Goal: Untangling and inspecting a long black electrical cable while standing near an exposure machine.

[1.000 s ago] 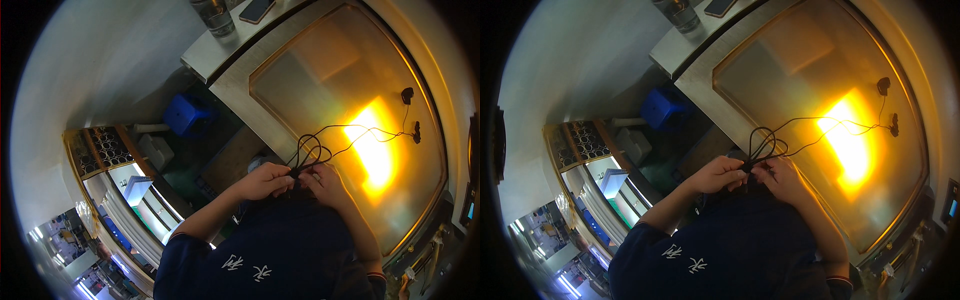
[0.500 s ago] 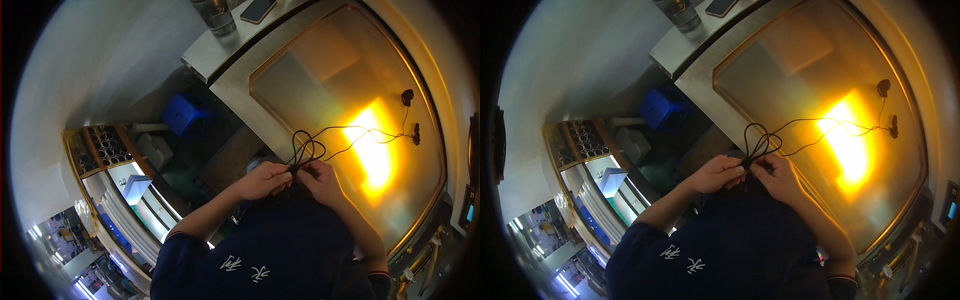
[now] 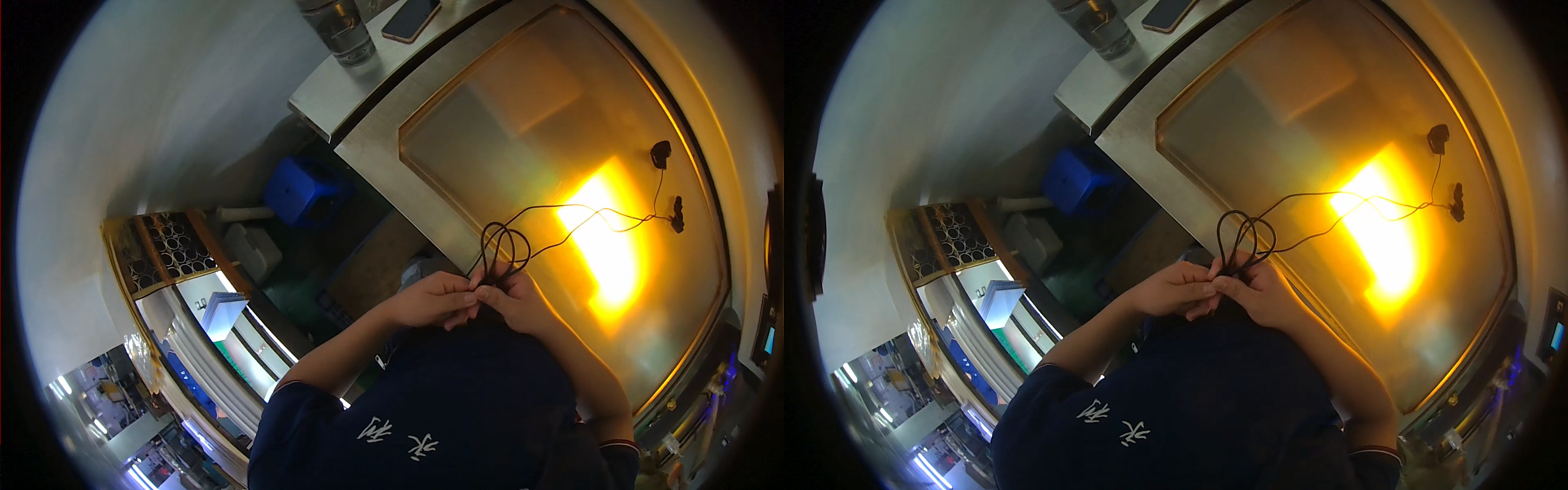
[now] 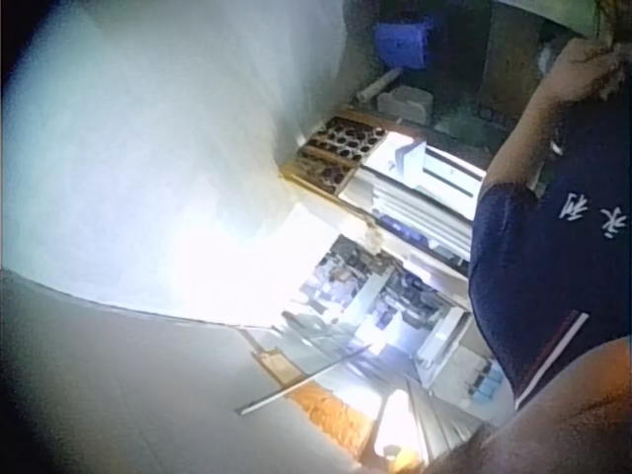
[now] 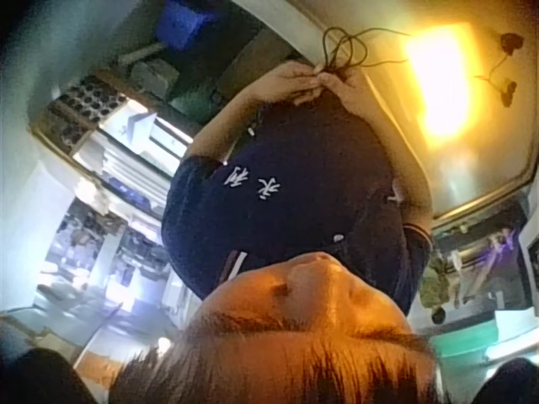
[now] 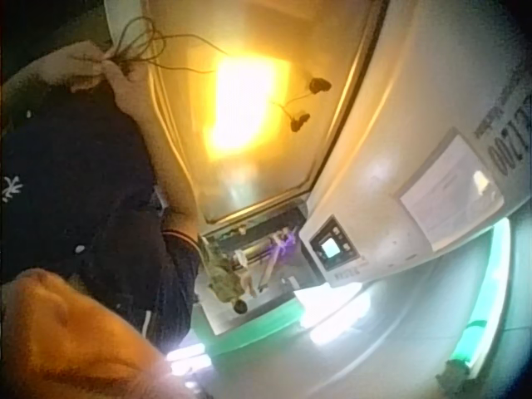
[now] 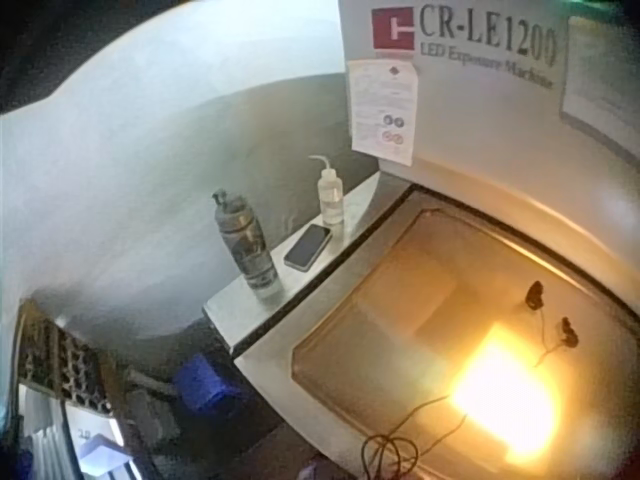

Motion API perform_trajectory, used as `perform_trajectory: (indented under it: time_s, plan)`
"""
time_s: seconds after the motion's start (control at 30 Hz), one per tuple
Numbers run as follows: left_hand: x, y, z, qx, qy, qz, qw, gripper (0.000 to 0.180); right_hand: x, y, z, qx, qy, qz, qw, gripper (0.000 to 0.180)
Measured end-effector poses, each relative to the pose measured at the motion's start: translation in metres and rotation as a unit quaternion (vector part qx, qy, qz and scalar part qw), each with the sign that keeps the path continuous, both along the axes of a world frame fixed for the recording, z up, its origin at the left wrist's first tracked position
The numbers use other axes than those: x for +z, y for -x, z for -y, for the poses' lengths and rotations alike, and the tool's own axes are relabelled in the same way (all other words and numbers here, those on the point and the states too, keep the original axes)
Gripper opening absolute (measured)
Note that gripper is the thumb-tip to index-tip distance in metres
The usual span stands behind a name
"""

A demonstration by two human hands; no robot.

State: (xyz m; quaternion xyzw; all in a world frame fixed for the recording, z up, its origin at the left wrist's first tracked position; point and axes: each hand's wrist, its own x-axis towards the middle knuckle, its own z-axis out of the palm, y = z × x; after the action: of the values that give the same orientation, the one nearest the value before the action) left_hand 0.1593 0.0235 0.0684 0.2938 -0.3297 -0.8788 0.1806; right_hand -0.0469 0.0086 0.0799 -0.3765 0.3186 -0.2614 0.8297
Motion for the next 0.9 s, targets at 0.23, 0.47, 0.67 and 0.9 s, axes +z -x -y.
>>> perform_trajectory:
  time_s: [0.23,0.47,0.67,0.9]
  plan:
    - [0.004,-0.005,-0.003,0.117,0.029,0.066,0.991,0.035,0.005,-0.005,0.000,-0.055,0.145,-0.038,0.987,0.010]
    - [0.017,0.021,0.030,0.136,0.179,0.044,0.973,0.039,0.017,-0.010,0.008,0.037,0.162,-0.148,0.975,0.020]
    - [0.033,0.034,0.043,0.157,0.122,0.057,0.978,0.022,-0.010,-0.012,-0.004,-0.005,0.092,-0.111,0.990,0.041]
    - [0.020,0.024,0.050,0.224,0.077,-0.018,0.971,0.015,0.005,-0.013,0.006,0.134,0.088,-0.193,0.968,0.044]
